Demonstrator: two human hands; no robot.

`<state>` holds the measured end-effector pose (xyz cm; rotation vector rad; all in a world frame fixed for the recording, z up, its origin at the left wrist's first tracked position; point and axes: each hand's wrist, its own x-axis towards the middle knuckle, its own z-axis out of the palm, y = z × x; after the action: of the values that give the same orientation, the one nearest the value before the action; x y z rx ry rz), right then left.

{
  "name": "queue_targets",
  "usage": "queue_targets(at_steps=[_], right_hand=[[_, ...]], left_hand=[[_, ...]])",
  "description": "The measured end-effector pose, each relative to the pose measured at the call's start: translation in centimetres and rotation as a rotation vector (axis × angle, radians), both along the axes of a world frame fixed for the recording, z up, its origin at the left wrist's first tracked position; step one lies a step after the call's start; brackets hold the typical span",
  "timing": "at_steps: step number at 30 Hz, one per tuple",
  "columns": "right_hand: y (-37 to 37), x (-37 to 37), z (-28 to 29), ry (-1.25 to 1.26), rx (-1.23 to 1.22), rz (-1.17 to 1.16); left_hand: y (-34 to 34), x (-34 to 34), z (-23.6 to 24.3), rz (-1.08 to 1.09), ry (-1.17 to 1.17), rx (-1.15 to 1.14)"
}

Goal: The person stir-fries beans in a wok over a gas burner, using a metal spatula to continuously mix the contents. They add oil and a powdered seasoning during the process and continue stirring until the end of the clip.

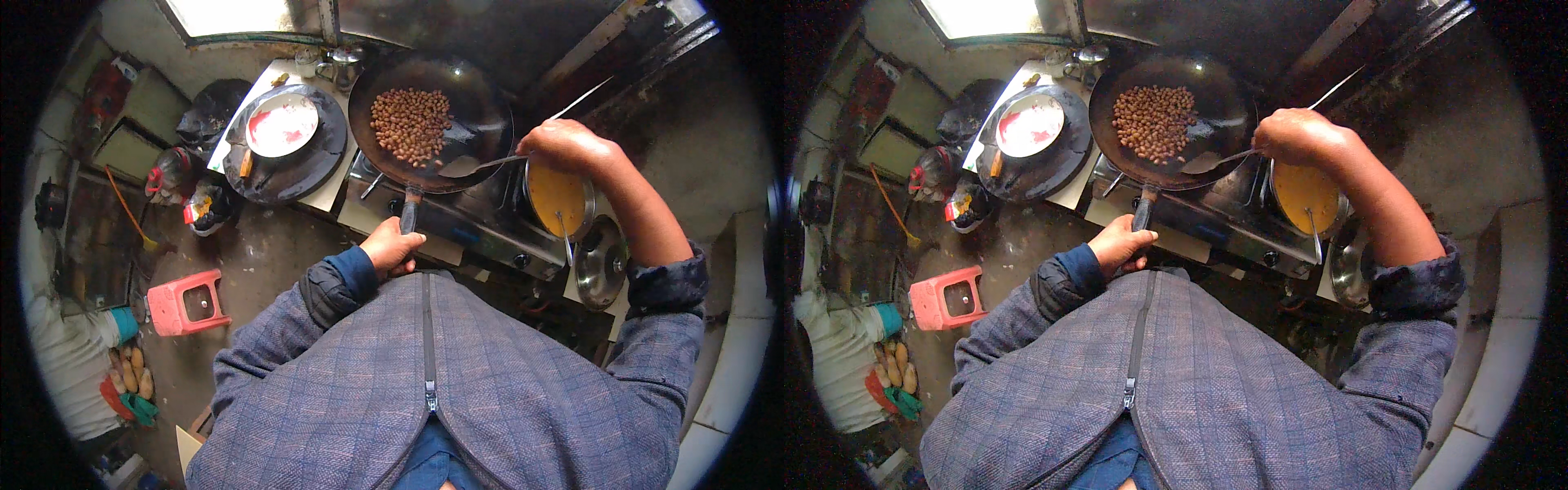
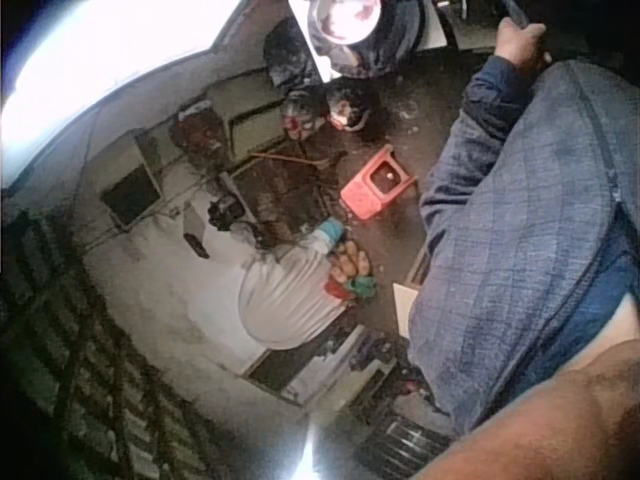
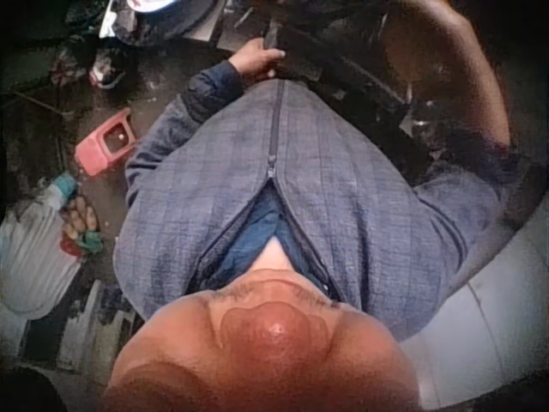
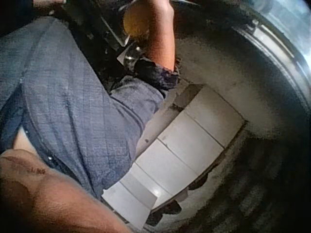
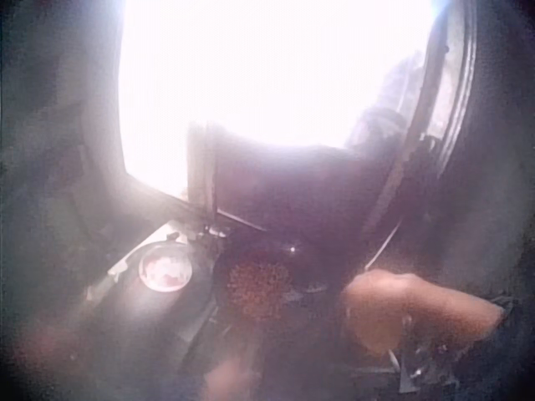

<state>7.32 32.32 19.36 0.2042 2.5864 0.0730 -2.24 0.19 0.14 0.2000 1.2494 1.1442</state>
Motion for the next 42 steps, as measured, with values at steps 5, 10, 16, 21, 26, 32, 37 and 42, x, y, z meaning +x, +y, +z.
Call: queue_targets(at_steps=[5,10,16,21,26,32,37,42], right_hand=[[-4.0,-4.1,-9.3,0.185,-0.117,-0.124],[-0.5,-5.4,-12.0,0.404,-0.153,-0.408],[5.2,0.1,-1.8,0.1,0.109,-0.131],[6.0,0.3,-4.7,0.091,0.234,-0.175],[3.7,-2.9,-15.3,0.54,0.134,-0.198],[2.6,-2.0,-10.0,0.452,0.243,0.145],[2.2,0.0,-0.5,0.073,0.183,0.104],[-0.7,-1.5,-2.0,-0.056,-0.065,0.032]], left_hand=[[0.0,0.2,0.7,0.02,-0.004,-0.047],[0.1,0.1,0.7,0.007,0.061,0.003],[-0.1,-0.3,-0.1,-0.004,0.01,-0.021],[-0.1,-0.2,-0.1,0.001,0.021,0.028],[-0.2,0.0,0.5,0.0,0.069,0.011],[-0.1,0.0,0.6,0.008,0.052,-0.041],[-0.1,-0.1,0.3,0.008,0.031,0.002],[-0.2,-0.3,0.0,-0.032,0.031,0.031]])
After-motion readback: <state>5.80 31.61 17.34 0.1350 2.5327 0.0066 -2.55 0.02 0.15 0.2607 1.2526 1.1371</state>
